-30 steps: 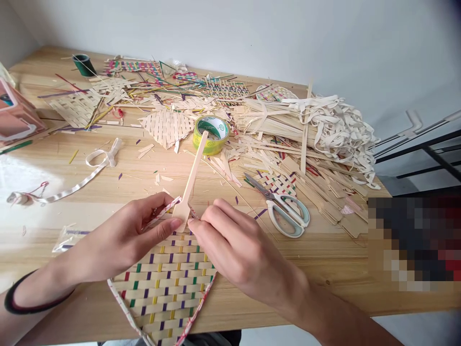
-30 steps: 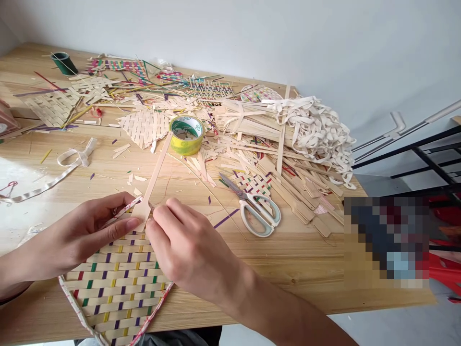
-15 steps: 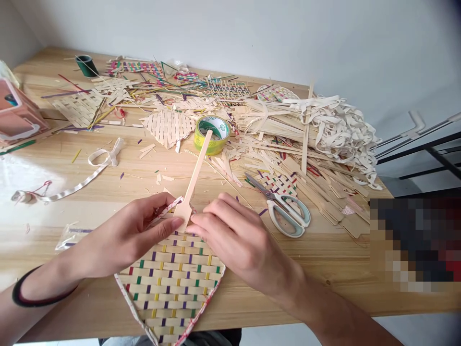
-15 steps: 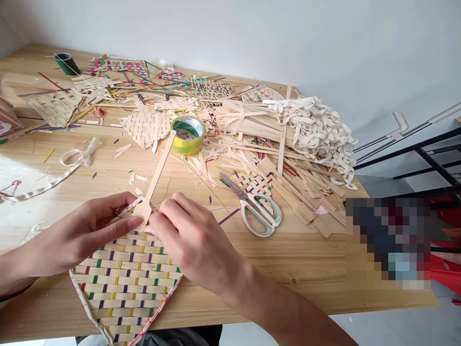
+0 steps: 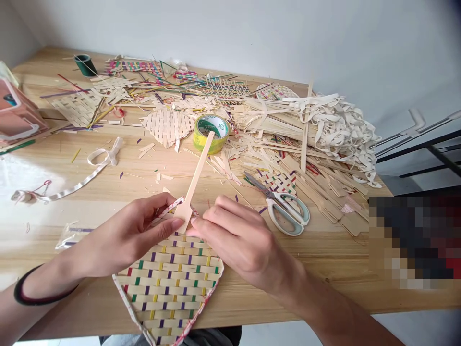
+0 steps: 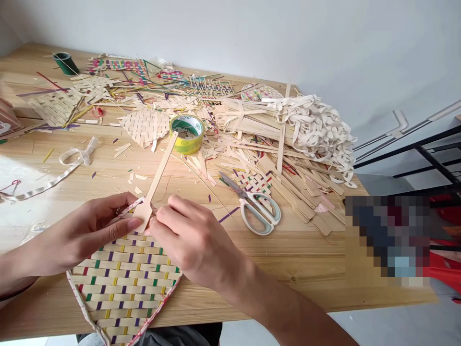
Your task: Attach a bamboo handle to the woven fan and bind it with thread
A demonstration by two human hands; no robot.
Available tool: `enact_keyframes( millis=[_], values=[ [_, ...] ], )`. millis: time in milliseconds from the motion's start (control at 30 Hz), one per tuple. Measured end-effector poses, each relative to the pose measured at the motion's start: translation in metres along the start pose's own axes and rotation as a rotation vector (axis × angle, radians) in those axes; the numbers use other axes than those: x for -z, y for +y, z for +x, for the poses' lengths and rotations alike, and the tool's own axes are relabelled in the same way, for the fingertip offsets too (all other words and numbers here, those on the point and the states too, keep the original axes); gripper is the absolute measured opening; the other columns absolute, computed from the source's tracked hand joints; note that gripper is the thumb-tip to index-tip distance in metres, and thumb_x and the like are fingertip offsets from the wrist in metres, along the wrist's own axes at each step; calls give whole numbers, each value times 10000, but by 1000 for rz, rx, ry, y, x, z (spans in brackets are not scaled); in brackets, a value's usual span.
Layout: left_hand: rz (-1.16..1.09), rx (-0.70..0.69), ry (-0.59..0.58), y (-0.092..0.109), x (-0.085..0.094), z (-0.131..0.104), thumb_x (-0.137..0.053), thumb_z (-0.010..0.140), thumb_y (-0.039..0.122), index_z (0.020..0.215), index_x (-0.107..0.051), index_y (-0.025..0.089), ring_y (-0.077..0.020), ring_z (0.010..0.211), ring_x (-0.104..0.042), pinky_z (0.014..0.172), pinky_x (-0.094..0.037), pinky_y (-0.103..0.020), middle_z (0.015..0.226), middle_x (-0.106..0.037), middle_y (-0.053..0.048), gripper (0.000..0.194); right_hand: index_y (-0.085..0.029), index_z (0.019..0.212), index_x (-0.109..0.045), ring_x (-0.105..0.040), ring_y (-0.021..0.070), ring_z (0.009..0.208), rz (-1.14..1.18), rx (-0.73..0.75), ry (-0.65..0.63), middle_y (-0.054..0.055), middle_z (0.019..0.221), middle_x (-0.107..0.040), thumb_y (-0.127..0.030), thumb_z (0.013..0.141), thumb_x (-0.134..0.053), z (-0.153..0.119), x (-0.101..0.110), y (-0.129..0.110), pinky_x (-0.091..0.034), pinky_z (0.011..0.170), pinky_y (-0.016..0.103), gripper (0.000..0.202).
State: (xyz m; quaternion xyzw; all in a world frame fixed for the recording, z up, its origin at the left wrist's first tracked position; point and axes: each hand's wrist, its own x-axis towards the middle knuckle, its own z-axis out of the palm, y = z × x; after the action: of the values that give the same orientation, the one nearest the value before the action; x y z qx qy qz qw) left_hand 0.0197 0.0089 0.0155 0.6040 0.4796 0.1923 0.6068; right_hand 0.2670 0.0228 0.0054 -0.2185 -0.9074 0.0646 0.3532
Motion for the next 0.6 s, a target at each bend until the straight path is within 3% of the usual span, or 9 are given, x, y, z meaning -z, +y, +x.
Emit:
enact_keyframes(
  millis=[167,400,600],
  values=[
    [-20,22,0,2,-1,0,-672,1042,667,1026,-664,202,-177,773,-575,634,-491,-258,876,-628,-15,466,-69,852,-777,-476,175,723,-9,21,38,32,740,-619,-46,1044,-716,-1,-2,2,-410,634,360,203],
    [-42,31,4,5,-1,-1,-755,999,601,1001,-674,206,-186,762,-598,625,-485,-260,854,-654,-15,404,-116,851,-750,-502,176,727,-40,12,-3,22,749,-620,-61,1060,-699,-2,0,2,-431,630,360,222],
    [44,17,-11,4,2,-2,-671,1040,644,1023,-666,207,-208,802,-638,643,-494,-275,903,-701,-43,437,-136,841,-745,-495,170,734,-61,-14,-14,22,748,-624,-65,1081,-670,-1,1,-1,-435,639,345,261]
  ],
)
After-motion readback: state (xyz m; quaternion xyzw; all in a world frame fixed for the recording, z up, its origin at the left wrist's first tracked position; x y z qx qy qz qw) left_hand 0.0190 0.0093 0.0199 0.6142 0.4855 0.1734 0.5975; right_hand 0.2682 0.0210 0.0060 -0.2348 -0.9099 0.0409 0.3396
